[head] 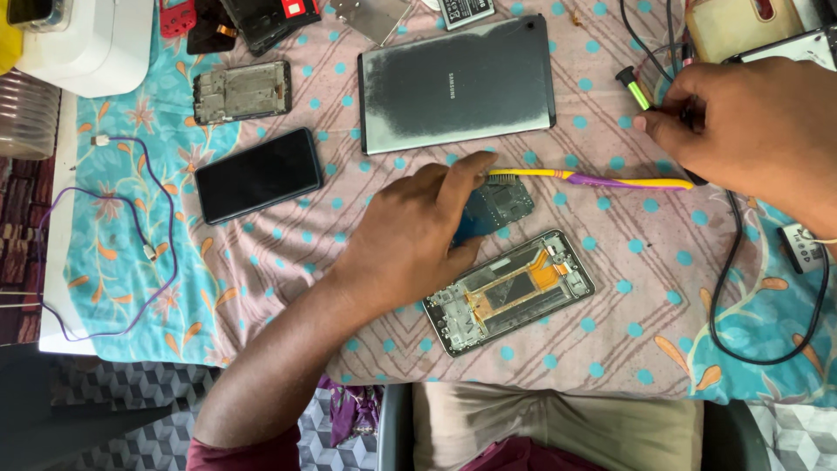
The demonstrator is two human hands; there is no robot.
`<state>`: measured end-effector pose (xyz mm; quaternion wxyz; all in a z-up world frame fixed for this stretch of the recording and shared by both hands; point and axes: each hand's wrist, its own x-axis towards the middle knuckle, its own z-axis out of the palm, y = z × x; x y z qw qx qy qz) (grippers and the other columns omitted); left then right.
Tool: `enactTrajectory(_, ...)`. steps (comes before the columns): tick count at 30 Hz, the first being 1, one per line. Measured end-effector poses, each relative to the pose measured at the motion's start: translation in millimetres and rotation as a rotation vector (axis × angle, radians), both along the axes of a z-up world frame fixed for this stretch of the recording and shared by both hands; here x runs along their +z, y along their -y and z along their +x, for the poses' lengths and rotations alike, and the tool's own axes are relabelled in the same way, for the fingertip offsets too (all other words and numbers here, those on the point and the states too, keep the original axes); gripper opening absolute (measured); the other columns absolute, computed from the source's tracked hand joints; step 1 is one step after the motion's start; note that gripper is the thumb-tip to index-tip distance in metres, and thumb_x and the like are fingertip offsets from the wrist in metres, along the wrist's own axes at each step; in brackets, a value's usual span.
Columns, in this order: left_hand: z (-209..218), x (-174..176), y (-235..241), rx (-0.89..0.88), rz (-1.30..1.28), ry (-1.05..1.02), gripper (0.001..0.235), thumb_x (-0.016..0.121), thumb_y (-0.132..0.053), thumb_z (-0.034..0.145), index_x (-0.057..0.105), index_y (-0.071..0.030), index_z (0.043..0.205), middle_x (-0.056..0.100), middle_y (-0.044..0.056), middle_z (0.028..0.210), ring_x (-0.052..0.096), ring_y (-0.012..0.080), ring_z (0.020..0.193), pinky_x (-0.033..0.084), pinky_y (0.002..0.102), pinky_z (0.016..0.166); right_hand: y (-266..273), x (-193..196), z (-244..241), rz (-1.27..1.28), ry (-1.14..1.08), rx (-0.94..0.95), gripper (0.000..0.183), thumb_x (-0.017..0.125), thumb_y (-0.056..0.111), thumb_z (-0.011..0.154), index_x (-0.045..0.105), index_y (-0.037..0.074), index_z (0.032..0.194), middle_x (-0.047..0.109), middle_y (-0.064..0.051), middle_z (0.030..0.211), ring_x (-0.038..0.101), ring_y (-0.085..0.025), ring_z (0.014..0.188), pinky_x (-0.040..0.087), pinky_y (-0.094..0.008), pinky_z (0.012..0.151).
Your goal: The person cleans a small electronic component with a toothbrush, then places it into a disassembled phone chassis. They then open a tablet, remove its back cover, and use a screwdriver to work on the internal components.
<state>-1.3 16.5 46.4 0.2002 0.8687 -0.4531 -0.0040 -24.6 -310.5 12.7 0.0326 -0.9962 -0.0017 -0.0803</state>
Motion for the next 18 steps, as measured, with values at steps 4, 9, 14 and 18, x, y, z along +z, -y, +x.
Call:
enactTrajectory(4, 6.2, 0.1, -0.4, 0.004, -0.05, 0.017, 0.069, 0.081, -0.015, 0.07, 0.048, -0.005, 0.13, 0.065, 0.016, 0.105, 0.066, 0.0349, 0.101, 0.052, 0.044, 0.09, -0.1, -0.4, 0.9, 0.115, 0.072, 0.048, 0.025, 0.078, 0.031, 0.094, 0.078, 0.006, 0.097, 0.072, -0.006, 0.071, 0.069, -0.02, 0.057, 0.051, -0.033, 0.05)
enactTrajectory(9, 14.8, 3.5, -3.1, -0.041, -0.071, -0.037, 0.054, 0.08, -0.016, 0.071, 0.051, -0.006, 0.115, 0.064, 0.01, 0.109, 0.062, 0.0308, 0.109, 0.046, 0.044, 0.1, -0.4, 2.2, 0.5, 0.448, 0.245, 0.018, 0.023, 0.079, 0.025, 0.103, 0.075, 0.002, 0.106, 0.067, -0.009, 0.072, 0.064, -0.02, 0.059, 0.049, -0.032, 0.052)
enactTrajectory(14, 16.6, 4.0, -5.6, -0.029, 0.002, 0.055, 0.059, 0.082, -0.02, 0.071, 0.051, -0.002, 0.118, 0.061, 0.014, 0.11, 0.059, 0.034, 0.108, 0.046, 0.046, 0.098, 4.9, 7.2, -2.4, 0.3, 0.347, 0.134, 0.021, 0.079, 0.022, 0.107, 0.076, 0.001, 0.104, 0.069, -0.006, 0.074, 0.067, -0.016, 0.066, 0.051, -0.028, 0.06)
enactTrajectory(18, 20.1, 0.3, -7.5, -0.011, 0.031, 0.054, 0.06, 0.082, -0.022, 0.069, 0.051, -0.002, 0.117, 0.062, 0.013, 0.111, 0.059, 0.0322, 0.108, 0.044, 0.046, 0.095, -0.3, 5.2, 0.4, 0.317, 0.324, 0.123, 0.02, 0.081, 0.019, 0.099, 0.077, -0.001, 0.094, 0.067, -0.01, 0.068, 0.064, -0.019, 0.056, 0.048, -0.031, 0.05)
